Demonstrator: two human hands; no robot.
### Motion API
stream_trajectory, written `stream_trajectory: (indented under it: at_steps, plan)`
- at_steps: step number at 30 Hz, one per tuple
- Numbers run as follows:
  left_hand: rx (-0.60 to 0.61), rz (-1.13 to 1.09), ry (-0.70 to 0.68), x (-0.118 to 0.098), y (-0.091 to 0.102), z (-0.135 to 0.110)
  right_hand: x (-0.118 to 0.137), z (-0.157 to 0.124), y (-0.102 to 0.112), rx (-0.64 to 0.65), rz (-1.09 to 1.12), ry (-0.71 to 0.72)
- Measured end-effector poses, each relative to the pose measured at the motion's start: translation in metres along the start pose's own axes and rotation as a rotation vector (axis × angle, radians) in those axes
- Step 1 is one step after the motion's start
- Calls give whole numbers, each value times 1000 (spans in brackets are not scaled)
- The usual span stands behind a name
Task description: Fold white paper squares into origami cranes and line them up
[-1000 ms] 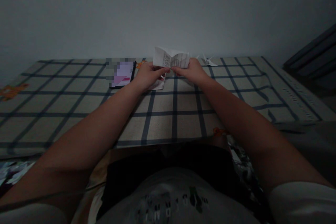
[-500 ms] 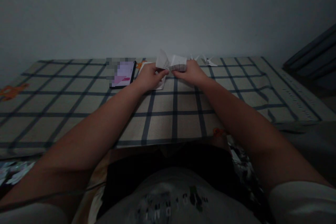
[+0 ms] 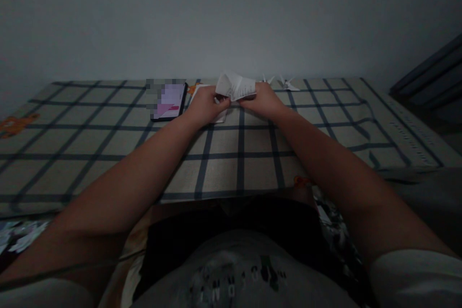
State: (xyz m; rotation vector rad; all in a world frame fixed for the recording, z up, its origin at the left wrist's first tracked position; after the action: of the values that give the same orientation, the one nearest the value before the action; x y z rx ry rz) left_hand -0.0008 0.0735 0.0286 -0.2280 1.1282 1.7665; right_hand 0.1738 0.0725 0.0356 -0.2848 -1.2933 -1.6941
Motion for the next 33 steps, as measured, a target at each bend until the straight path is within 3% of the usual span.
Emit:
stream_trajectory:
  at_steps: [5, 11, 18, 26, 33]
  plan:
    - [-87, -440, 234, 6, -5, -2, -16, 3, 1, -95, 300, -91]
    - [-74, -731, 340, 3, -13, -8, -11, 2, -4, -103, 536, -82]
    - [-57, -628, 285, -3, -13, -8, -10, 4, -9, -91, 511, -49]
    - [-51, -311, 154, -2, -7, -5, -4, 1, -5, -38, 190, -69]
    - [-62, -264, 132, 11, -8, -3, -5, 2, -9, -29, 139, -60]
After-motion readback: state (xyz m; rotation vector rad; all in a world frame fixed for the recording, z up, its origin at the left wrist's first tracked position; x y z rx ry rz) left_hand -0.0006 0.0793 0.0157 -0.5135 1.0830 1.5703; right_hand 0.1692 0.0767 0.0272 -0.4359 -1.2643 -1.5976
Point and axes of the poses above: each hand's wrist, its own z-axis towards the middle knuckle, its own y-axis out of the back of the hand, x = y × z, the point moved 7 cm from there along z, towards the middle knuckle, and after that the axes turned 5 degrees about -y, right-handed, at the moved point
